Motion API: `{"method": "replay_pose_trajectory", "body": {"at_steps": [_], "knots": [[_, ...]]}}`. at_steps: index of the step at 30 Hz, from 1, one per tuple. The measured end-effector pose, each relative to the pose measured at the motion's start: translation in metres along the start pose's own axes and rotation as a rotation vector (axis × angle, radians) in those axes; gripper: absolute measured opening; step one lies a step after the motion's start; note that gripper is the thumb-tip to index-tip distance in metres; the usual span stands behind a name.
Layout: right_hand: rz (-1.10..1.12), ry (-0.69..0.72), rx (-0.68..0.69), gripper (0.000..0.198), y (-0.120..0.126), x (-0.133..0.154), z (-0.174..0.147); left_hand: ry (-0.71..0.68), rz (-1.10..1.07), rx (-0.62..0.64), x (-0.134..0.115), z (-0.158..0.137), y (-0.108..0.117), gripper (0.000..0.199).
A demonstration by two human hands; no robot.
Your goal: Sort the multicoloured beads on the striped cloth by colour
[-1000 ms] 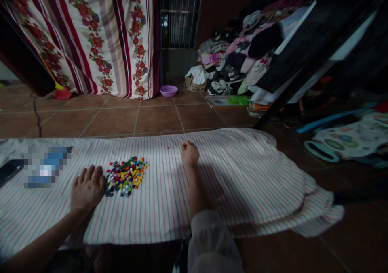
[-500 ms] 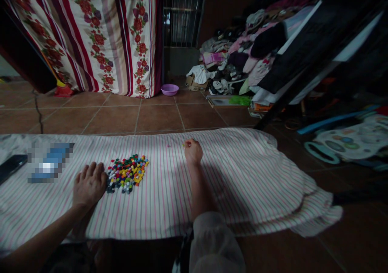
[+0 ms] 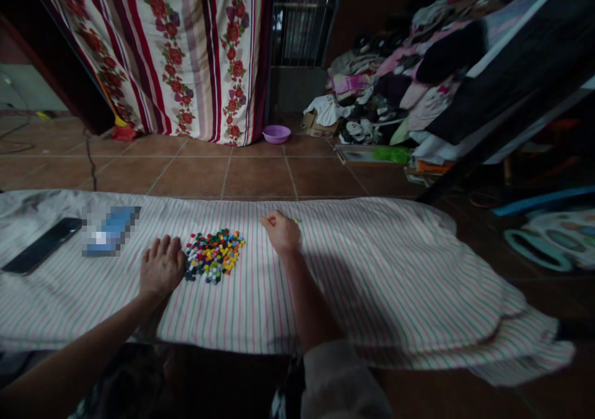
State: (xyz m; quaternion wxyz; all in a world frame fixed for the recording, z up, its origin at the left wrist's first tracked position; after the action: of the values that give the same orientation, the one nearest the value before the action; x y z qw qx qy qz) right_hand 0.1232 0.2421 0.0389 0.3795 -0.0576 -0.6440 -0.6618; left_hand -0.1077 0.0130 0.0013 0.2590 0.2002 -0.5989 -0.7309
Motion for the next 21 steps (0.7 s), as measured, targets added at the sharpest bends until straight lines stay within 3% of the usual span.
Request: {"method": "replay_pose_trajectory", "body": {"at_steps": [3,8,10,14,21], "knots": [[-0.069,0.128,0.140,0.040,-0.019,0.035,-0.014,0.005,-0.018,0.001,0.000,0.000,-0.001,0.053],[-0.047,0.423,0.369,0.017,-0.042,0.085,-0.041,0.006,-0.065,-0.005,0.002,0.001,-0.003,0.053],[-0.048,0.497,0.437,0.018,-0.048,0.097,-0.050,0.006,-0.068,-0.005,0.002,0.001,-0.004,0.053],[-0.090,0.519,0.515,0.023,-0.061,0.107,-0.058,0.016,-0.053,0.010,0.001,0.002,-0.003,0.053],[-0.146,0.473,0.598,0.014,-0.082,0.103,-0.057,0.019,-0.071,0.020,0.000,0.002,0.000,0.052]]}}
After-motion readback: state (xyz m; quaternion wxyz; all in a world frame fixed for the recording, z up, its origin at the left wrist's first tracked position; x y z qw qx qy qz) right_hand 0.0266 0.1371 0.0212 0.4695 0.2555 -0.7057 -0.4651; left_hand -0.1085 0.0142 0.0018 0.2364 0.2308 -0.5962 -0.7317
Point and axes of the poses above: each hand's wrist, its own z-axis towards the middle knuckle, its own y-axis out of the back of the hand, x = y × z, the point moved 6 cm from there along z, towards the middle knuckle, and after that the axes turned 6 degrees about x, right-handed, at the moved point
